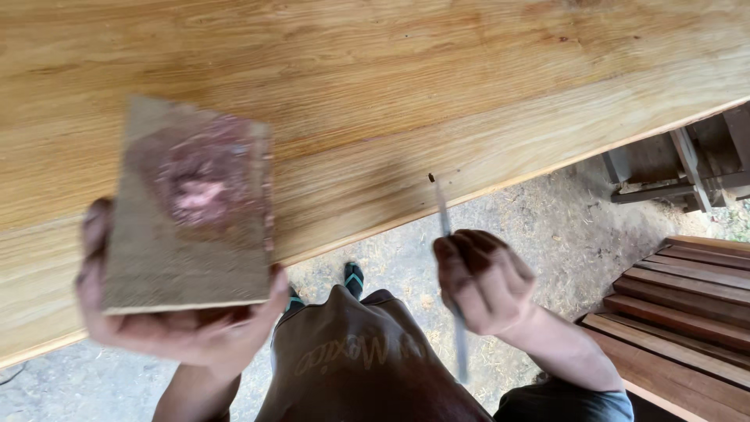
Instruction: The person sharpens a chisel on a sanding block, then uses it to scrape a pink filler from a small wooden block and apply it into small holes on a wooden cabinet surface. The person repeatedly scrapes and fills the holes along the cabinet edge.
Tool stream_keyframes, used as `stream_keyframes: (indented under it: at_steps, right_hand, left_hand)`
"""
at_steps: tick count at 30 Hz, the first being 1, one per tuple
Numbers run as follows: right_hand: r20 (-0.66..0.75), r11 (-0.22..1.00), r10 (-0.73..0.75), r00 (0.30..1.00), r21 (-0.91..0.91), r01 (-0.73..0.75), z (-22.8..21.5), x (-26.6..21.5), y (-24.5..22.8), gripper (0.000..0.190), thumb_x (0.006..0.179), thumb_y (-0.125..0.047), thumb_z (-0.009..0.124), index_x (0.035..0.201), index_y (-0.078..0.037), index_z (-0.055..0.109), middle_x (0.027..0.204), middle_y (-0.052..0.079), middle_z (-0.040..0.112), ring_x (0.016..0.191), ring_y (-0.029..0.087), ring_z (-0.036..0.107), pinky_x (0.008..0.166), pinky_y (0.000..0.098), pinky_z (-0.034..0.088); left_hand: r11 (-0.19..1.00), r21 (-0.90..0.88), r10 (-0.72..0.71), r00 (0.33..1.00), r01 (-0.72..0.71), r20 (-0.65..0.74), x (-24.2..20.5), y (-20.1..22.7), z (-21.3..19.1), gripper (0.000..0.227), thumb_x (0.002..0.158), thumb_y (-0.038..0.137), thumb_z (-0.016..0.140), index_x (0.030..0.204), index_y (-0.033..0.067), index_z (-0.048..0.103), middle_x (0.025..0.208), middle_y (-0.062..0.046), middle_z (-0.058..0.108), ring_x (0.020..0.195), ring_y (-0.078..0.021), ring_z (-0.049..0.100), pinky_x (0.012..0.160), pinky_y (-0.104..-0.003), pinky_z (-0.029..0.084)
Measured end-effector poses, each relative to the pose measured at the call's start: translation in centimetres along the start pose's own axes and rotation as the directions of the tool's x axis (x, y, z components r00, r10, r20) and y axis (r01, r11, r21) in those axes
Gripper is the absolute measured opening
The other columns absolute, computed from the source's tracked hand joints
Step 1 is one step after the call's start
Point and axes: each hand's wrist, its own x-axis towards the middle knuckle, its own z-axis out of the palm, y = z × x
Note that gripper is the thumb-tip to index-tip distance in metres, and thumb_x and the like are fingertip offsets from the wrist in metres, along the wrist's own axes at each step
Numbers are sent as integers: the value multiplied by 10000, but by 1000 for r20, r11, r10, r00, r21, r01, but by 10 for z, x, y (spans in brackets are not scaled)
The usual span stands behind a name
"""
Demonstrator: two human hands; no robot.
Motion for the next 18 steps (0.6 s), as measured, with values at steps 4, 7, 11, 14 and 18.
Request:
stream_keyframes:
  at_steps: [4, 7, 11, 14, 18]
  right_hand:
    - [112, 998, 25, 993, 59, -32, -8, 5, -15, 155, 955, 28, 714, 1105, 59, 687, 971, 127, 675, 863, 233, 724, 715, 345, 661]
    - [163, 996, 58, 985, 65, -69, -13, 16, -18, 226, 904, 41, 707, 1127, 70, 691, 975, 144, 687, 879, 253, 730, 735, 370, 663]
    - [162, 994, 71, 984, 66, -83, -8, 19, -18, 220, 915, 27, 722, 1127, 76, 691, 980, 147, 683, 888, 251, 733, 750, 366, 667]
    - [159, 993, 82, 984, 70, -94, -3, 14, -18, 220, 918, 28, 729, 1127, 83, 687, 980, 148, 686, 891, 258, 735, 751, 372, 667]
    - [153, 994, 79, 985, 65, -90, 2, 11, -14, 238, 921, 58, 737, 1148, 91, 674, 977, 152, 684, 900, 261, 735, 759, 380, 671]
  left_hand:
    - [983, -180, 55, 988, -28, 146, -1, 6, 39, 1195, 686, 277, 985, 1601, 251, 216, 1561, -75, 392, 1459, -251, 419, 1247, -480, 391]
    - [983, -184, 45, 960, 6, 275, 2, 5, 50, 1189, 740, 219, 987, 1606, 225, 172, 1585, -129, 355, 1487, -281, 390, 1253, -461, 365]
    - [989, -148, 46, 954, -2, 295, 4, 3, 44, 1166, 776, 160, 973, 1612, 224, 164, 1588, -138, 343, 1489, -267, 374, 1263, -429, 351]
    - [993, -115, 16, 948, 22, 316, 3, 4, 35, 1146, 800, 162, 958, 1619, 206, 158, 1582, -158, 321, 1484, -275, 361, 1266, -434, 340]
    - [994, -105, 20, 947, 15, 320, 5, 3, 37, 1147, 762, 190, 948, 1592, 197, 157, 1597, -171, 322, 1498, -294, 368, 1255, -450, 348]
